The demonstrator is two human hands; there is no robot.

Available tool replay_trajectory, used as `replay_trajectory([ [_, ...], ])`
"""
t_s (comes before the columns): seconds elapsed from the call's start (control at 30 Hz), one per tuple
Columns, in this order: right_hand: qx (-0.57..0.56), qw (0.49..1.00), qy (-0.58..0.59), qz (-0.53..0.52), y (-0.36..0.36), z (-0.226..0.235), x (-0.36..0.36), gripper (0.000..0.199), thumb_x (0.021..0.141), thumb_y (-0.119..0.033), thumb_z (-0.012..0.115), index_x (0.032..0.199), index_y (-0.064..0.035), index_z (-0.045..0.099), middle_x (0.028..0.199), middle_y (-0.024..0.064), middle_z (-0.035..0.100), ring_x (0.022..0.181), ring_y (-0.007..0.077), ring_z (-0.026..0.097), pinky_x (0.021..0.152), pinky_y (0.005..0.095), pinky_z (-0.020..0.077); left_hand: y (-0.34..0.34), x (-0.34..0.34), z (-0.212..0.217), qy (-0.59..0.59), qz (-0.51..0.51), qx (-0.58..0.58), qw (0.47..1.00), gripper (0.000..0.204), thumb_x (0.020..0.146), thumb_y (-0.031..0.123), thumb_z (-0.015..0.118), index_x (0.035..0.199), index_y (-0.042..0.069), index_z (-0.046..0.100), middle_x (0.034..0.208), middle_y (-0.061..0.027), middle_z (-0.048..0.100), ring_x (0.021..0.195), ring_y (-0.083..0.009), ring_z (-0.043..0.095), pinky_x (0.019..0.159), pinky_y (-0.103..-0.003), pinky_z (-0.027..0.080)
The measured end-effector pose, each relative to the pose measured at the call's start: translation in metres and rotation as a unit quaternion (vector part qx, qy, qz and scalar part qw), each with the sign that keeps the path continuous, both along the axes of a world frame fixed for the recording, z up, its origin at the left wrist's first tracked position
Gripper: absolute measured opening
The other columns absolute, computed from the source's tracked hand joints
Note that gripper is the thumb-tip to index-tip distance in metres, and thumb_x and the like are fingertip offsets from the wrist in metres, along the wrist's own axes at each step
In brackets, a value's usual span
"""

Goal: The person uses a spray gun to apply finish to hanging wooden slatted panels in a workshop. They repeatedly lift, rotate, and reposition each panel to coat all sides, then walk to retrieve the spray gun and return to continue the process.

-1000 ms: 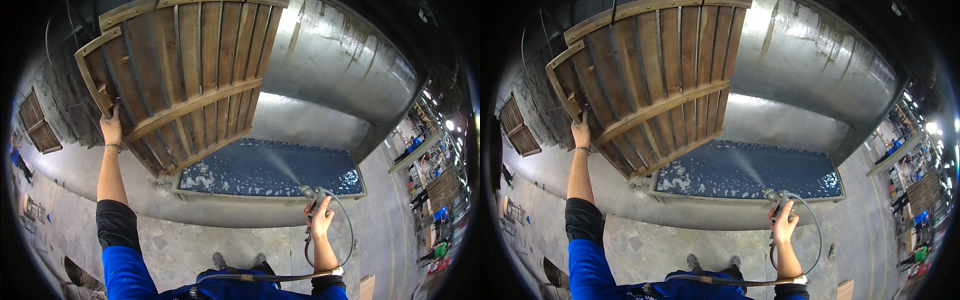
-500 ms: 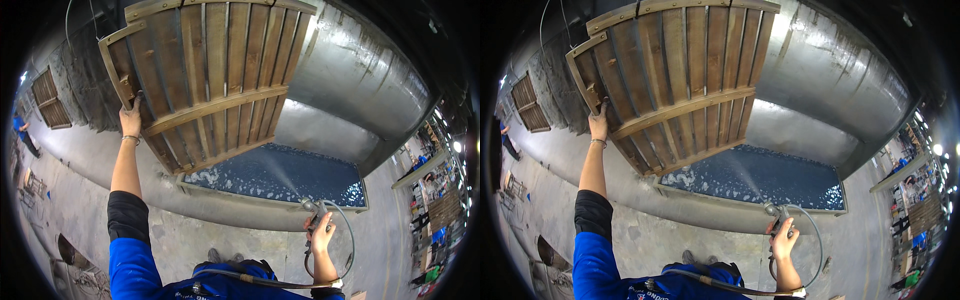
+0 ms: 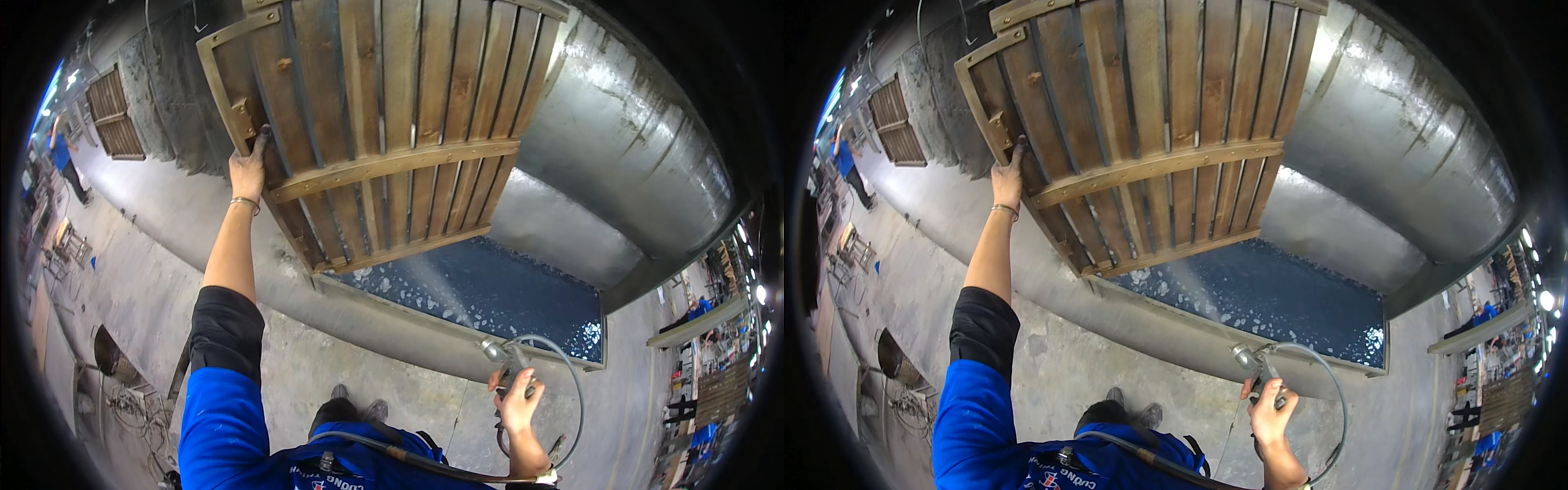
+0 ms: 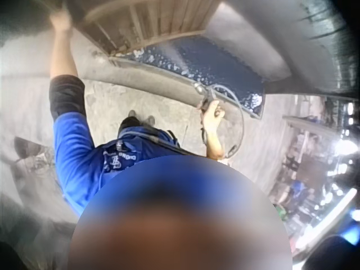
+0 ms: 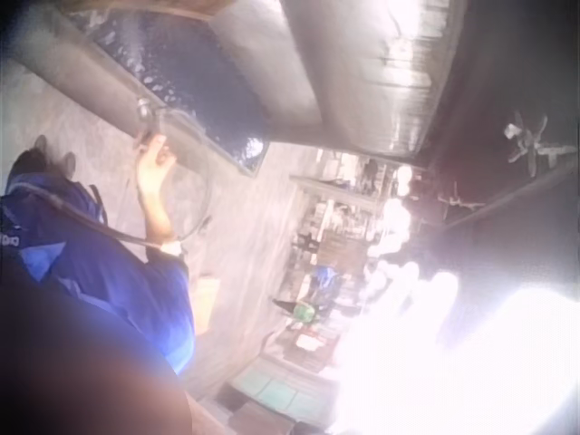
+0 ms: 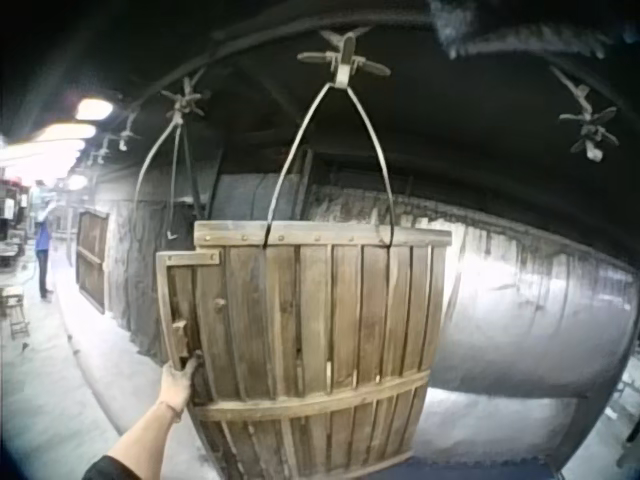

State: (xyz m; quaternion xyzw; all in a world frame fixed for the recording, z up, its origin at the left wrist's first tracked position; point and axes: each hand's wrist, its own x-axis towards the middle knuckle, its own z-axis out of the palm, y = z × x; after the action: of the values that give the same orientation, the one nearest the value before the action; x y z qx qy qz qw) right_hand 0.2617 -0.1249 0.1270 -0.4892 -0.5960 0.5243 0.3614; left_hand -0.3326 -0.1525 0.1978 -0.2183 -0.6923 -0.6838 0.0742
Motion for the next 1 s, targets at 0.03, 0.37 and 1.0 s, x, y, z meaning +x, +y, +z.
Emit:
replay_trajectory([
  [0.03, 0.001, 0.999, 0.015, 0.049, 0.003, 0.004, 0.005, 0.066, 0.109, -0.063, 0.023, 0.086, -0.0061, 0.049, 0.073, 0.0077, 0.061, 0.049, 0.0094, 0.043, 0.041, 0.0230, 0.0309, 0.001, 0.002, -0.001, 0.000, -0.007, 0.015, 1.000, 0.067, 0.091, 0.055, 0.076, 0.116, -0.007, 0.071, 0.092, -0.0068, 0.072, 0.084, -0.0156, 0.060, 0.083, -0.031, 0.048],
  [0.37, -0.027, 0.988, 0.038, 0.149, 0.007, -0.049, -0.029, 0.079, 0.105, -0.070, 0.022, 0.082, -0.0018, 0.055, 0.074, 0.0104, 0.062, 0.052, 0.0119, 0.051, 0.038, 0.0225, 0.0324, -0.001, 0.013, 0.002, 0.004, 0.014, 0.032, 0.999, 0.063, 0.091, 0.054, 0.077, 0.111, -0.006, 0.072, 0.095, -0.0059, 0.073, 0.085, -0.0146, 0.061, 0.083, -0.030, 0.049],
  [1.0, -0.097, 0.957, 0.037, -0.271, 0.008, -0.085, -0.083, 0.068, 0.107, -0.067, 0.030, 0.081, -0.0083, 0.053, 0.063, 0.0028, 0.057, 0.041, 0.0074, 0.037, 0.038, 0.0224, 0.0272, 0.052, -0.112, 0.013, -0.025, -0.116, 0.021, 0.993, 0.068, 0.088, 0.064, 0.075, 0.107, -0.001, 0.070, 0.086, 0.0001, 0.062, 0.078, -0.0105, 0.051, 0.073, -0.027, 0.045],
])
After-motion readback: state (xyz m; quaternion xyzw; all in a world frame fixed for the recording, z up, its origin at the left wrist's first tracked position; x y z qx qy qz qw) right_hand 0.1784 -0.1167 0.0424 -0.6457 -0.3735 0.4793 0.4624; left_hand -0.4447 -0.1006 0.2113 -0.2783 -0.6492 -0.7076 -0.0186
